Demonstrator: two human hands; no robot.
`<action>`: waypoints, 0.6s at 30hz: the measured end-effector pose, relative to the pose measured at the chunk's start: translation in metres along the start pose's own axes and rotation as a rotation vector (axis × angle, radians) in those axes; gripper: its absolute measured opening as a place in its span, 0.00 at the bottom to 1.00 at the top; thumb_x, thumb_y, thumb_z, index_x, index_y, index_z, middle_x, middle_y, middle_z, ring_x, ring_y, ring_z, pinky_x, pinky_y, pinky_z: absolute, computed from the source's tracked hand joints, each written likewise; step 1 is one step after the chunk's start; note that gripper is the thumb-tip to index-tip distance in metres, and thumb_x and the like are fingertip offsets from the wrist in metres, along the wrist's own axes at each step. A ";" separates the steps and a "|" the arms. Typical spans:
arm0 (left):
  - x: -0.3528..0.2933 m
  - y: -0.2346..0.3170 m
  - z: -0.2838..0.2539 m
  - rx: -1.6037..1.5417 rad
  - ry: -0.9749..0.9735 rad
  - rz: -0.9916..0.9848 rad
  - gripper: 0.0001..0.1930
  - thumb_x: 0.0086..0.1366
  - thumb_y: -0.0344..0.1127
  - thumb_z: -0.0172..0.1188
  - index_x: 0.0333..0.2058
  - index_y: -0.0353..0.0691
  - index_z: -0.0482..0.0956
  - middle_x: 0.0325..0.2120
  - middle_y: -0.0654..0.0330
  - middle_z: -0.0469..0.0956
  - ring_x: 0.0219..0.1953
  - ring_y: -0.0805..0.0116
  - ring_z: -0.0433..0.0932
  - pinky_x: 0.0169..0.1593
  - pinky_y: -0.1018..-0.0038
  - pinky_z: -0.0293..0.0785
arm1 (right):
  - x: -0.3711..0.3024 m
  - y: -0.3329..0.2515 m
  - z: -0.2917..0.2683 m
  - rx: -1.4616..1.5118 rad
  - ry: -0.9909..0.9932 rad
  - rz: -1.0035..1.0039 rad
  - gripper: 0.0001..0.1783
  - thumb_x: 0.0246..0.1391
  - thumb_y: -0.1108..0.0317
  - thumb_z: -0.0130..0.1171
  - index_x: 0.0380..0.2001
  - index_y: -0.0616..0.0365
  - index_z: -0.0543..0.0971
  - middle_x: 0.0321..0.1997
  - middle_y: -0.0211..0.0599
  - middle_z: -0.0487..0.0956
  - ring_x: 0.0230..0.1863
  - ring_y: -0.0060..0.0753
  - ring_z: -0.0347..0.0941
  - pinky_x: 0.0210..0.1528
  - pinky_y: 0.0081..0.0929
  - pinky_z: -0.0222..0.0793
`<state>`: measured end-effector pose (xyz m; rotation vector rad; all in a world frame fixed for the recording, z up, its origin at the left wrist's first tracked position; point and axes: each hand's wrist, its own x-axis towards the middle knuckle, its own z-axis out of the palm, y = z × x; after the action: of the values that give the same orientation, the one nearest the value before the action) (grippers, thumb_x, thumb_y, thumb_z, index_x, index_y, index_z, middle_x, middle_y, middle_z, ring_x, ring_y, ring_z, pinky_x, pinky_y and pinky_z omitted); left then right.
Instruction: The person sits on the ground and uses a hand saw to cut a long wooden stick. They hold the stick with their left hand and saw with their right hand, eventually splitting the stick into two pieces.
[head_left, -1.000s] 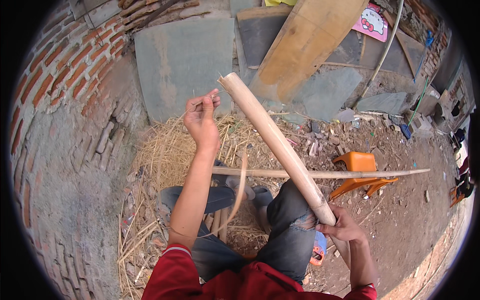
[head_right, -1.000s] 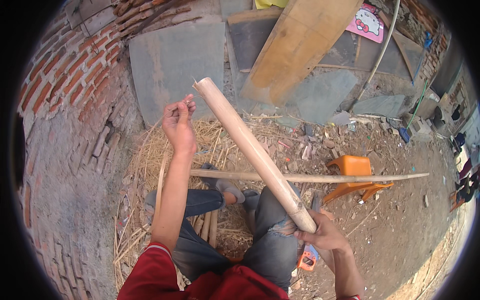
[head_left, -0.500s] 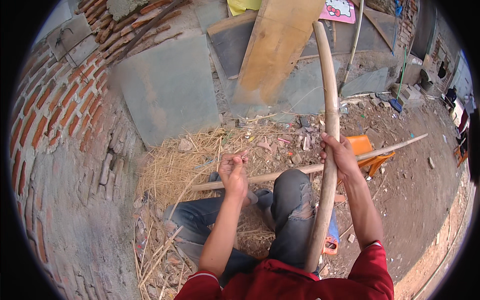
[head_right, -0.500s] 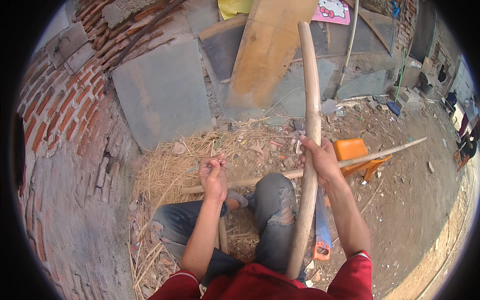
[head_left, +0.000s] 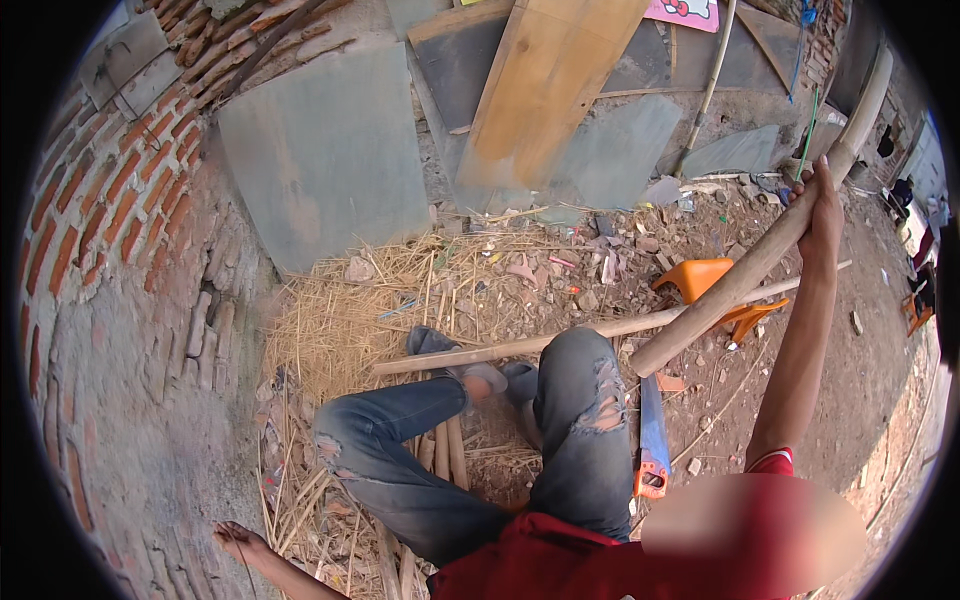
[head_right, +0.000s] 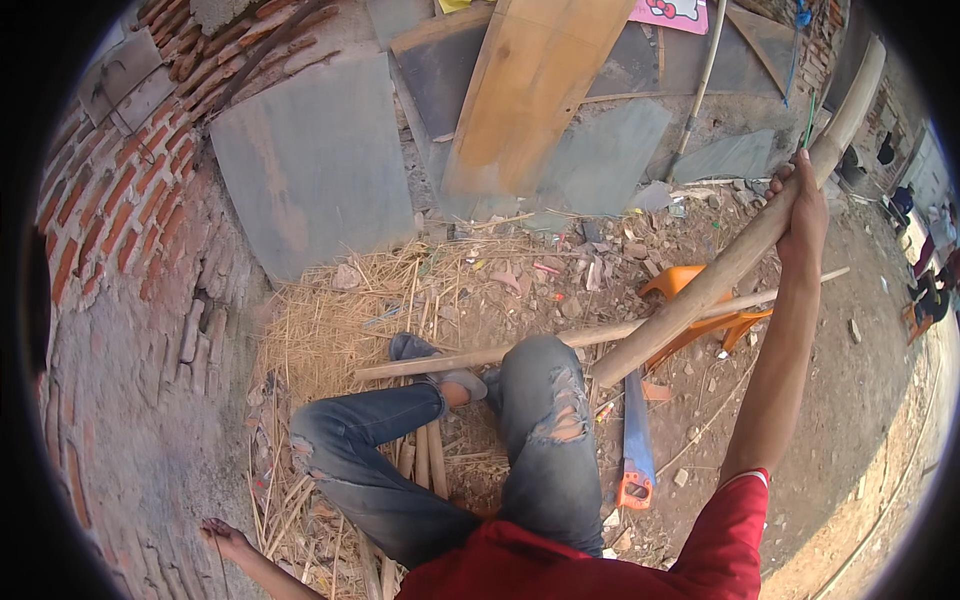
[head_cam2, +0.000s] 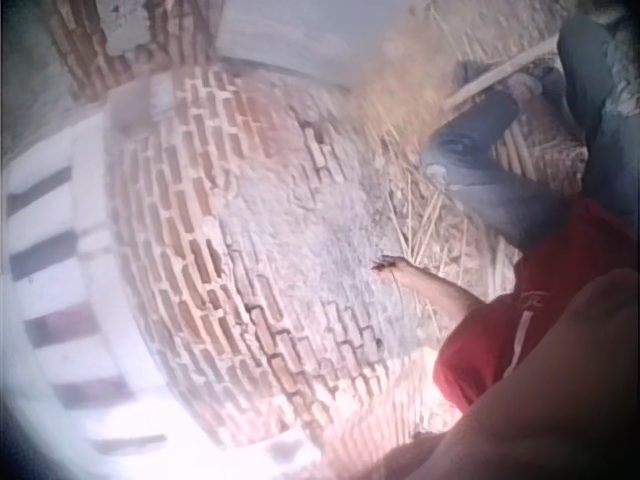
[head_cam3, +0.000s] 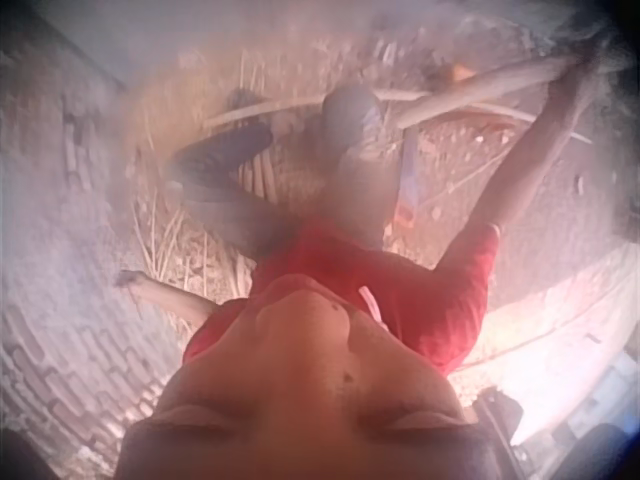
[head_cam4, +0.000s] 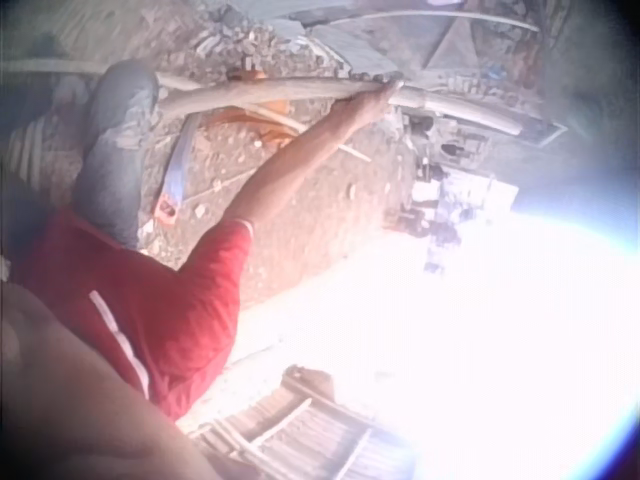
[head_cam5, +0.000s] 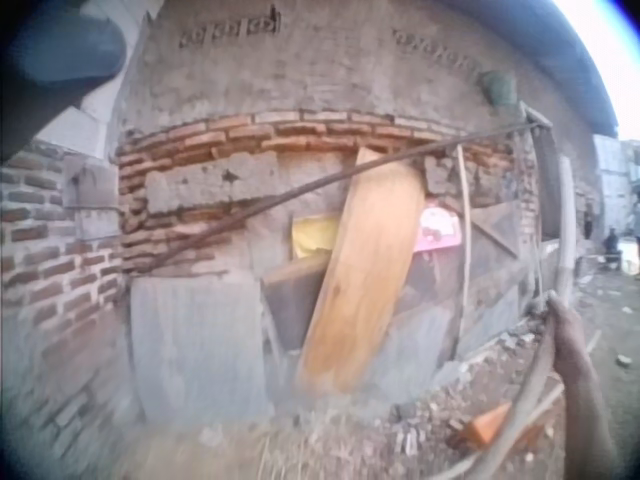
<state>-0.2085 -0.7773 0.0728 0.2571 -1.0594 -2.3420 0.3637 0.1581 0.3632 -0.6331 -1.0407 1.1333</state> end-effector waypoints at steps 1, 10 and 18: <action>0.019 0.014 -0.041 0.001 0.137 -0.065 0.23 0.81 0.45 0.49 0.59 0.27 0.75 0.42 0.57 0.81 0.37 0.72 0.77 0.39 0.78 0.78 | -0.002 0.001 0.003 0.038 -0.015 0.006 0.17 0.68 0.54 0.64 0.42 0.55 0.74 0.33 0.29 0.74 0.29 0.22 0.72 0.30 0.21 0.73; -0.158 0.017 -0.191 0.901 0.690 -0.427 0.26 0.77 0.40 0.45 0.65 0.27 0.70 0.68 0.46 0.70 0.67 0.56 0.72 0.67 0.62 0.73 | -0.016 -0.012 0.081 0.171 -0.191 -0.166 0.22 0.69 0.55 0.62 0.51 0.63 0.72 0.39 0.35 0.74 0.37 0.27 0.72 0.41 0.26 0.73; -0.203 -0.041 0.093 0.866 -0.113 0.276 0.22 0.75 0.37 0.54 0.62 0.31 0.76 0.62 0.47 0.76 0.66 0.54 0.73 0.67 0.58 0.71 | -0.043 0.009 0.205 0.399 -0.414 -0.148 0.19 0.72 0.55 0.57 0.51 0.61 0.72 0.42 0.38 0.77 0.41 0.33 0.74 0.50 0.35 0.76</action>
<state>-0.0925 -0.5830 0.0947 0.2675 -1.9772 -1.5525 0.1708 0.1026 0.4257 -0.0002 -1.1416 1.3236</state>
